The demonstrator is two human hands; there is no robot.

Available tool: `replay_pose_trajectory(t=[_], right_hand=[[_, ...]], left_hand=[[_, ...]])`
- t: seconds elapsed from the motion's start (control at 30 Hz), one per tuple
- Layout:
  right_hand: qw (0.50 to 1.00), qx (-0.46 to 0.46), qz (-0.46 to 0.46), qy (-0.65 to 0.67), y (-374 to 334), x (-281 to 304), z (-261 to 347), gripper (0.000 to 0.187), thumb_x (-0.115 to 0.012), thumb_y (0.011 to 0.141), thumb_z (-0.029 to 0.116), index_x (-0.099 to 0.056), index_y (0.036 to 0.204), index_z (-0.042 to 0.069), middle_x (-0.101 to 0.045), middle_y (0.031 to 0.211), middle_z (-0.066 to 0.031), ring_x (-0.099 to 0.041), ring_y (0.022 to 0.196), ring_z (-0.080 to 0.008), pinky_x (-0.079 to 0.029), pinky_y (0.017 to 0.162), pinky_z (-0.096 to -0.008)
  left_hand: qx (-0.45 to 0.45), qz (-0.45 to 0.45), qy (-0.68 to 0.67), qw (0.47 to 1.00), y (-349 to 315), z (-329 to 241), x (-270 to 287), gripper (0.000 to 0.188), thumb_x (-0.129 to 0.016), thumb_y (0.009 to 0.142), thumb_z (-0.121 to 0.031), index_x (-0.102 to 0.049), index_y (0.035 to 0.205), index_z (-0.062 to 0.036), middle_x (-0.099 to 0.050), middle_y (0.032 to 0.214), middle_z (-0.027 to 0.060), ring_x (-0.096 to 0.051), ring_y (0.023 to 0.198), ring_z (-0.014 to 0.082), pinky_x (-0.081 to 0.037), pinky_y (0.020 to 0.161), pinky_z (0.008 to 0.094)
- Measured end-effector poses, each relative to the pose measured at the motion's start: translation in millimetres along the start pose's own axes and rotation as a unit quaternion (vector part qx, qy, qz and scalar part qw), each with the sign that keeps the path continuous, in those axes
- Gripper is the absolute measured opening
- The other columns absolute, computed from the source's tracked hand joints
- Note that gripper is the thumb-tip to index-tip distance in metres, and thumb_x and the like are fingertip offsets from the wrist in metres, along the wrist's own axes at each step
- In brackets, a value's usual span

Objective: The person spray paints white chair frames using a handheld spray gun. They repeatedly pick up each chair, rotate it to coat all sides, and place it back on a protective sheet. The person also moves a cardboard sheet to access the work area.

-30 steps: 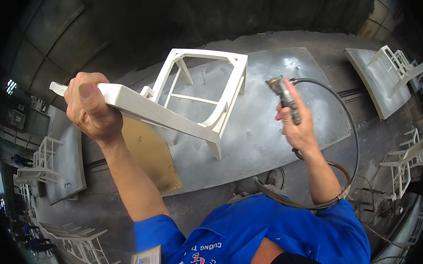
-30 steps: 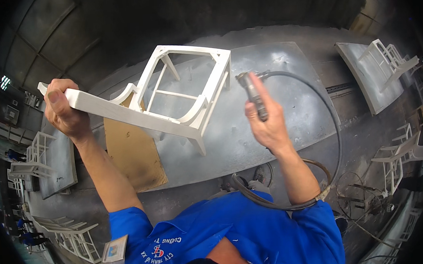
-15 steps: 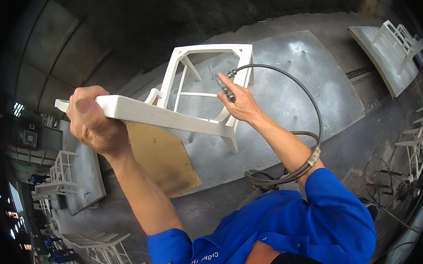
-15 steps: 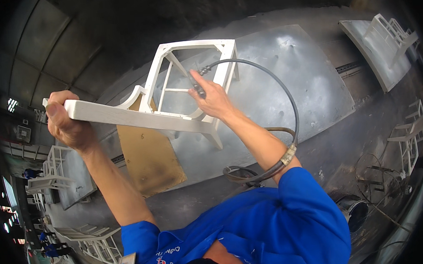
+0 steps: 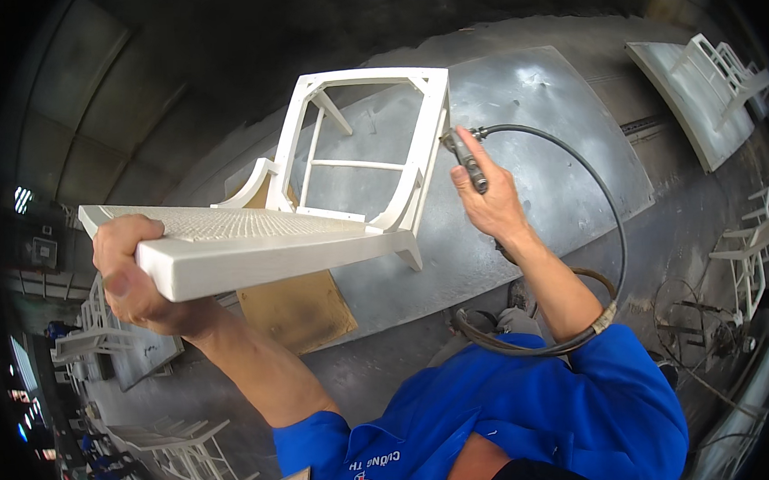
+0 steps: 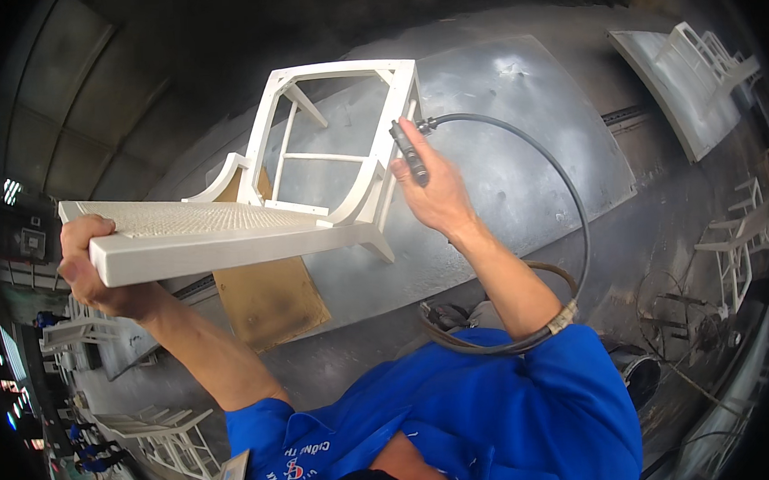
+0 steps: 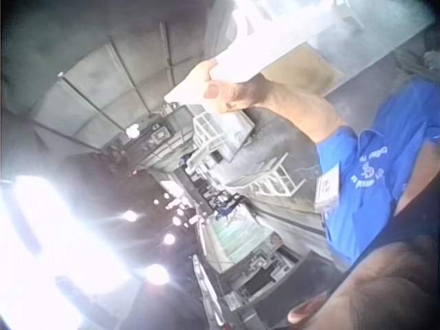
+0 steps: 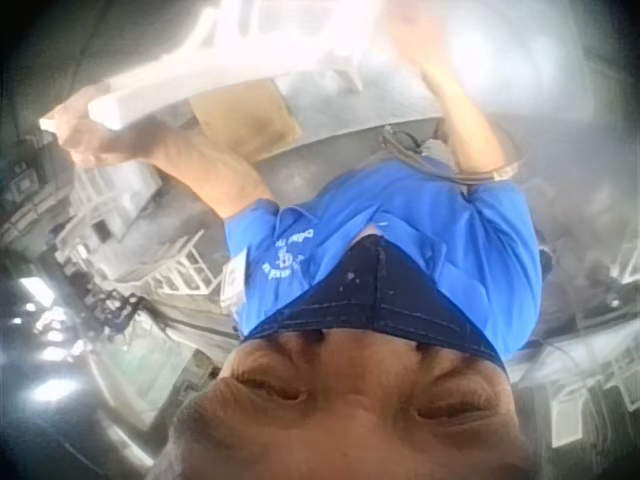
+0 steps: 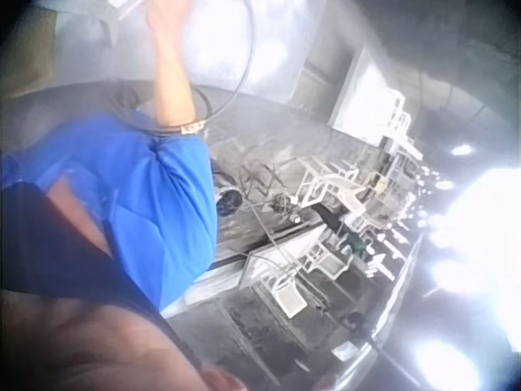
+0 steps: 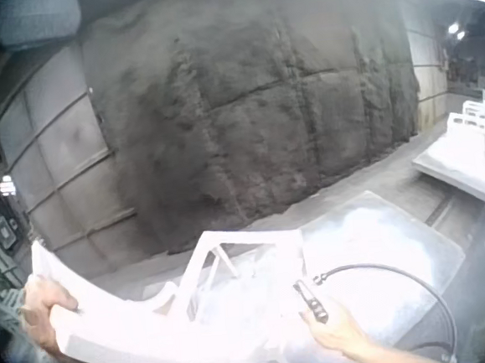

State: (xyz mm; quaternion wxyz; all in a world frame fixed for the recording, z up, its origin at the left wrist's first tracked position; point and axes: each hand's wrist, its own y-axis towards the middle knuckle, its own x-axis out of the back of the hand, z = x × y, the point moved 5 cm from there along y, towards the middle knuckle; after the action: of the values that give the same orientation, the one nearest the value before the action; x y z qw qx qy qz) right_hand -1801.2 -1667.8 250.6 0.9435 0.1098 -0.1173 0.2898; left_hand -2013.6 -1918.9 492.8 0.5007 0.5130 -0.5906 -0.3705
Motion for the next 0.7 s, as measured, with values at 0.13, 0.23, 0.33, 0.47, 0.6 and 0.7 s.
replay_pose_trajectory(t=[0.13, 0.23, 0.33, 0.47, 0.6, 0.7], right_hand=[[0.996, 0.054, 0.058, 0.044, 23, 5, 3, 0.062, -0.06, 0.106, 0.042, -0.043, 0.16, 0.018, -0.063, 0.142, -0.0225, -0.057, 0.137, -0.0364, -0.043, 0.113, -0.0419], [0.986, 0.083, 0.136, 0.042, 58, -16, -1, 0.063, -0.059, 0.105, 0.046, -0.043, 0.159, 0.02, -0.061, 0.145, -0.0236, -0.055, 0.138, -0.0391, -0.043, 0.114, -0.0439], [0.975, 0.098, 0.194, 0.041, 85, -40, -6, 0.064, -0.058, 0.104, 0.051, -0.044, 0.159, 0.021, -0.059, 0.147, -0.0245, -0.052, 0.14, -0.0424, -0.042, 0.116, -0.0463], [0.957, 0.096, 0.266, 0.059, 95, -59, -15, 0.064, -0.056, 0.104, 0.055, -0.045, 0.158, 0.021, -0.058, 0.147, -0.0248, -0.05, 0.141, -0.045, -0.041, 0.117, -0.0483], [0.933, 0.105, 0.336, 0.079, 81, -65, -23, 0.062, -0.055, 0.105, 0.051, -0.045, 0.158, 0.023, -0.058, 0.147, -0.0248, -0.053, 0.138, -0.0461, -0.042, 0.117, -0.0495], [0.917, 0.111, 0.374, 0.081, 74, -69, -28, 0.061, -0.055, 0.105, 0.049, -0.044, 0.159, 0.023, -0.058, 0.148, -0.0249, -0.052, 0.139, -0.0459, -0.042, 0.117, -0.05]], left_hand=[[0.006, 0.006, -0.033, 0.999, -15, 3, 17, 0.068, -0.023, 0.108, -0.053, -0.054, 0.074, -0.004, -0.051, 0.073, 0.008, -0.051, 0.074, 0.0211, -0.042, 0.073, 0.0389], [0.004, 0.014, -0.053, 0.998, -26, 4, 26, 0.064, -0.027, 0.105, -0.056, -0.05, 0.073, -0.0058, -0.046, 0.073, 0.0064, -0.045, 0.072, 0.0197, -0.039, 0.074, 0.0386], [0.007, 0.008, -0.067, 0.998, -34, 4, 38, 0.063, -0.029, 0.104, -0.056, -0.05, 0.073, -0.0059, -0.046, 0.073, 0.0063, -0.043, 0.073, 0.0201, -0.038, 0.077, 0.0388], [0.006, 0.023, -0.049, 0.999, -41, 0, 53, 0.056, -0.032, 0.102, -0.052, -0.049, 0.072, -0.0071, -0.044, 0.072, 0.0063, -0.043, 0.074, 0.0208, -0.036, 0.082, 0.0404], [-0.006, 0.03, -0.055, 0.998, -48, -4, 64, 0.039, -0.037, 0.093, -0.041, -0.048, 0.074, -0.0082, -0.047, 0.072, 0.0081, -0.045, 0.076, 0.0219, -0.041, 0.086, 0.043], [0.01, 0.009, -0.061, 0.998, -54, -6, 66, 0.038, -0.042, 0.093, -0.04, -0.046, 0.072, -0.0087, -0.043, 0.071, 0.0061, -0.041, 0.075, 0.0206, -0.035, 0.079, 0.039]])
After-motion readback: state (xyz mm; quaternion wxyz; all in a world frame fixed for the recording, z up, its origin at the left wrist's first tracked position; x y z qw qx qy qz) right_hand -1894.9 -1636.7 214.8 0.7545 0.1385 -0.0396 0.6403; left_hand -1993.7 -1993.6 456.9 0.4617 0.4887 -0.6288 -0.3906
